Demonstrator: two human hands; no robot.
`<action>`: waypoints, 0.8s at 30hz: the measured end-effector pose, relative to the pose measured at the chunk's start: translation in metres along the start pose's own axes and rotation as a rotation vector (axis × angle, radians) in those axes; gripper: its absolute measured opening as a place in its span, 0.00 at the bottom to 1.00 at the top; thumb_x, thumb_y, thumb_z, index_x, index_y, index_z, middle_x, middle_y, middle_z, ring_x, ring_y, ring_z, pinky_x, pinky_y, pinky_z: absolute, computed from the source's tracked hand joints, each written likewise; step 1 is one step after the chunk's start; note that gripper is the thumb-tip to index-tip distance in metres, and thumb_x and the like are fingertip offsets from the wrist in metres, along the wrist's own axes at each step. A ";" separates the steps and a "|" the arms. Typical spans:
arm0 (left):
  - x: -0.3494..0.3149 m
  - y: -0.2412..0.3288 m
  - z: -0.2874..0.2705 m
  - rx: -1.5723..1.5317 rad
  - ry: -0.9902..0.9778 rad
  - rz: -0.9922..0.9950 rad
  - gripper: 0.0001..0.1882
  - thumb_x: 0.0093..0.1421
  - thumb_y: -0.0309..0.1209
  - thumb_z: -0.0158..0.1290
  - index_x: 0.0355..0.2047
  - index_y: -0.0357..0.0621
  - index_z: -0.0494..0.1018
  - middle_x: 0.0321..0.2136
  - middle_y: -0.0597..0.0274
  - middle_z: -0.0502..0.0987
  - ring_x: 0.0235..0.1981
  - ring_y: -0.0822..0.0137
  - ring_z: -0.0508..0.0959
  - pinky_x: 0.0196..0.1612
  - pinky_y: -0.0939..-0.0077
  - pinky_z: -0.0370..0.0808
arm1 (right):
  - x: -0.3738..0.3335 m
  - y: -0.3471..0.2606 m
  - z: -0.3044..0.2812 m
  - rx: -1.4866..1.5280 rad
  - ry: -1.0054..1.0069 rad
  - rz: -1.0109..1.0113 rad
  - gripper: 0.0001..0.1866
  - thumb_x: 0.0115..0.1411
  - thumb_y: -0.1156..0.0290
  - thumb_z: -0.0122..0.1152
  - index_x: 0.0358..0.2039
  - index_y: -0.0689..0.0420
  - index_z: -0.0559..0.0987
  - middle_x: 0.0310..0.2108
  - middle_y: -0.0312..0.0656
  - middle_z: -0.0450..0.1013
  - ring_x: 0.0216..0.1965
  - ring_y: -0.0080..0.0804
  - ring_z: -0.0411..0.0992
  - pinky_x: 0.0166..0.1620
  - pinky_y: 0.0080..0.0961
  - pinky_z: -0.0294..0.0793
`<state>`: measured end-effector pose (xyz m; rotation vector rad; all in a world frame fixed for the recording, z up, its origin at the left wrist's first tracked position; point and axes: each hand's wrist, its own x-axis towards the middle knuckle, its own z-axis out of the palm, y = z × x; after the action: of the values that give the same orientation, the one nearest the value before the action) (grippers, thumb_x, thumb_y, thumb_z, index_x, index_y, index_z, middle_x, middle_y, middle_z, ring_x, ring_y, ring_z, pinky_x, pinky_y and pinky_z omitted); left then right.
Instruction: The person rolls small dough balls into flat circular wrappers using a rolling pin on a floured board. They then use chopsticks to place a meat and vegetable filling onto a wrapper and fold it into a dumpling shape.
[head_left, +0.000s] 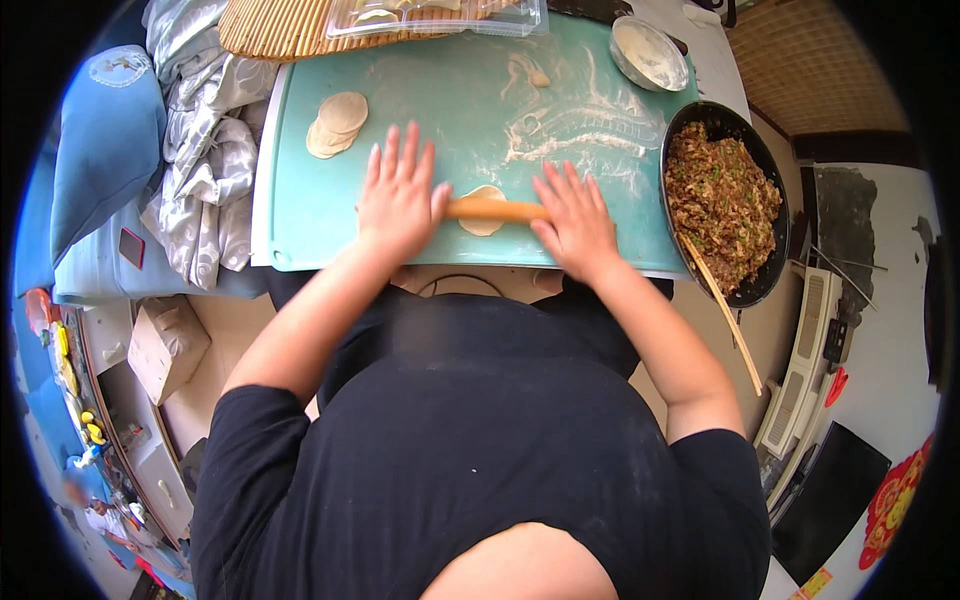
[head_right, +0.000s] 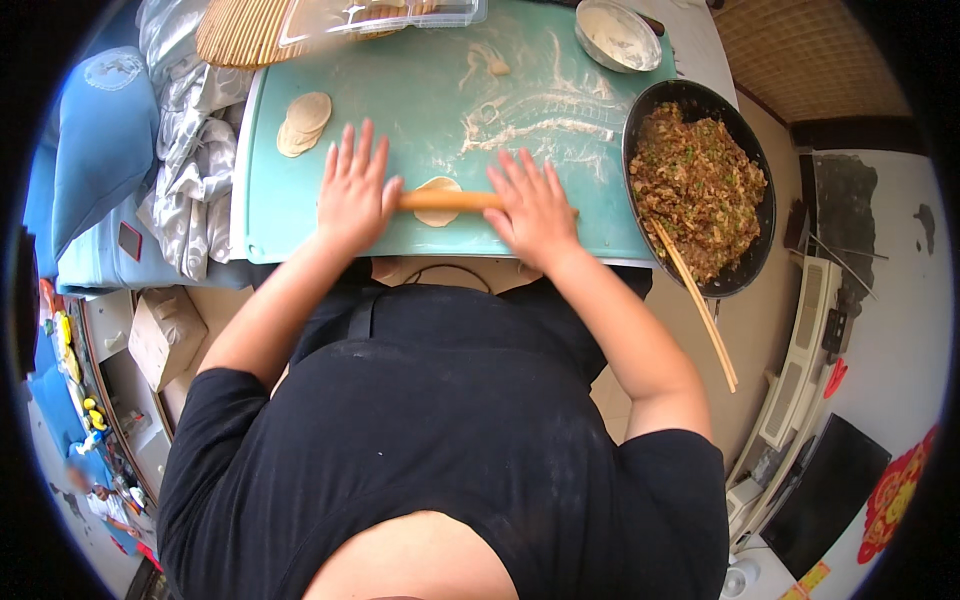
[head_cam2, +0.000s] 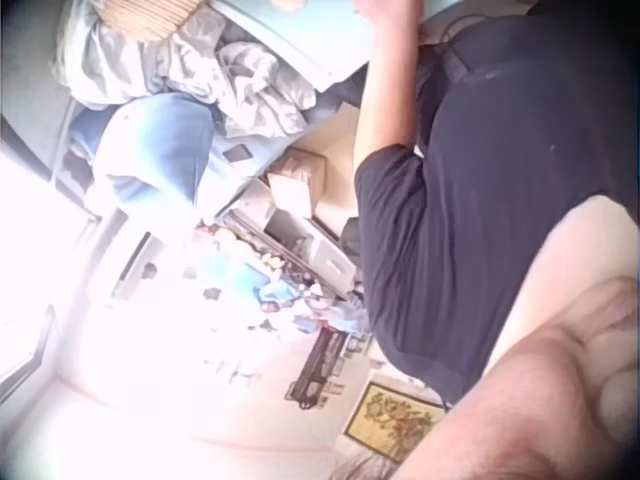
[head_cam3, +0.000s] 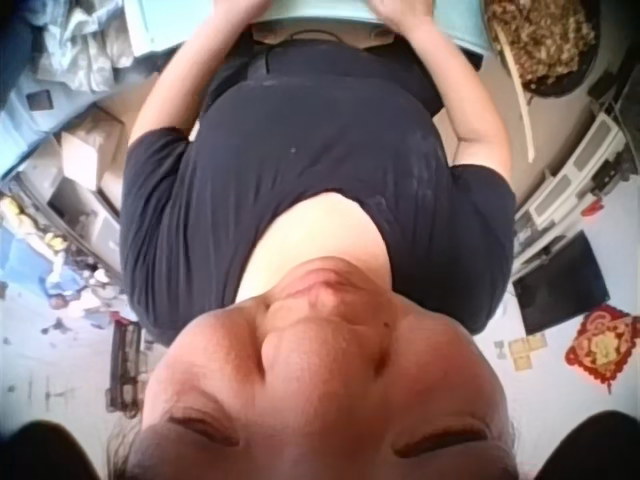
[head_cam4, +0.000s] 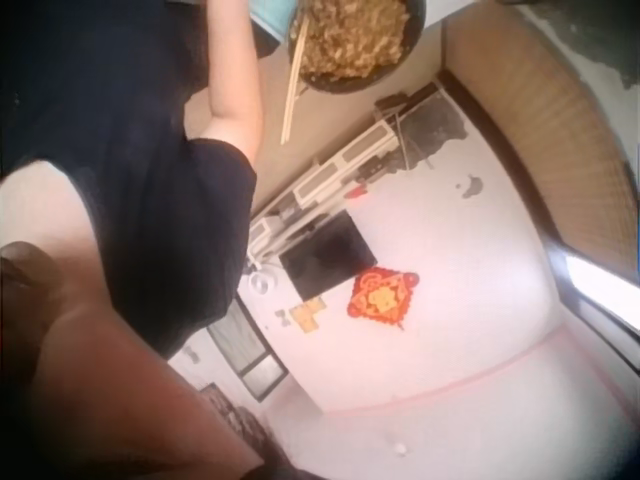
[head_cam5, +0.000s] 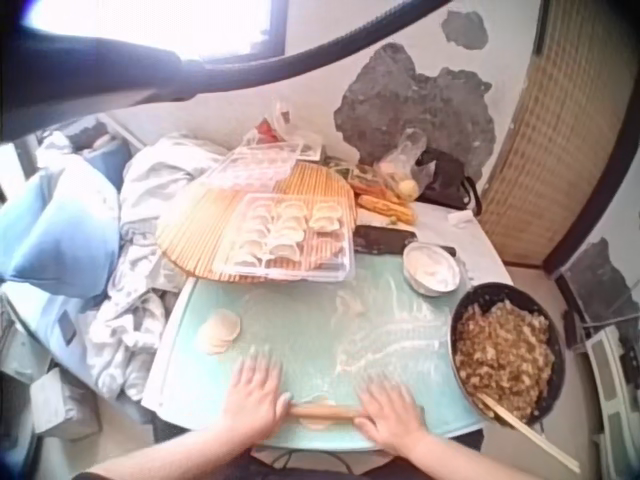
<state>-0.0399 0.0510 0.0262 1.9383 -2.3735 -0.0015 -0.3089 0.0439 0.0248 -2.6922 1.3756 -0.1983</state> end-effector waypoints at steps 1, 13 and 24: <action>-0.017 0.004 -0.001 -0.040 0.004 0.040 0.31 0.63 0.47 0.39 0.61 0.41 0.56 0.65 0.50 0.46 0.67 0.50 0.44 0.66 0.55 0.41 | -0.015 -0.010 -0.002 0.010 0.008 -0.032 0.32 0.58 0.53 0.52 0.60 0.53 0.62 0.65 0.42 0.51 0.67 0.45 0.45 0.65 0.47 0.44; -0.017 0.013 -0.001 -0.040 0.030 0.026 0.30 0.62 0.47 0.40 0.60 0.42 0.59 0.65 0.49 0.47 0.67 0.49 0.44 0.66 0.53 0.41 | -0.017 0.001 -0.002 0.009 0.025 -0.007 0.30 0.59 0.54 0.51 0.59 0.53 0.63 0.64 0.42 0.53 0.67 0.43 0.45 0.65 0.46 0.45; 0.037 0.027 -0.020 -0.492 -0.273 -0.087 0.20 0.41 0.38 0.64 0.33 0.44 0.74 0.34 0.56 0.75 0.35 0.55 0.75 0.38 0.66 0.72 | -0.022 -0.031 -0.015 0.105 0.236 -0.132 0.18 0.45 0.74 0.62 0.39 0.55 0.70 0.39 0.41 0.70 0.40 0.39 0.69 0.41 0.34 0.68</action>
<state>-0.0727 0.0213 0.0501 1.8784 -2.1480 -0.8205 -0.2991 0.0793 0.0430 -2.7417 1.2022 -0.6004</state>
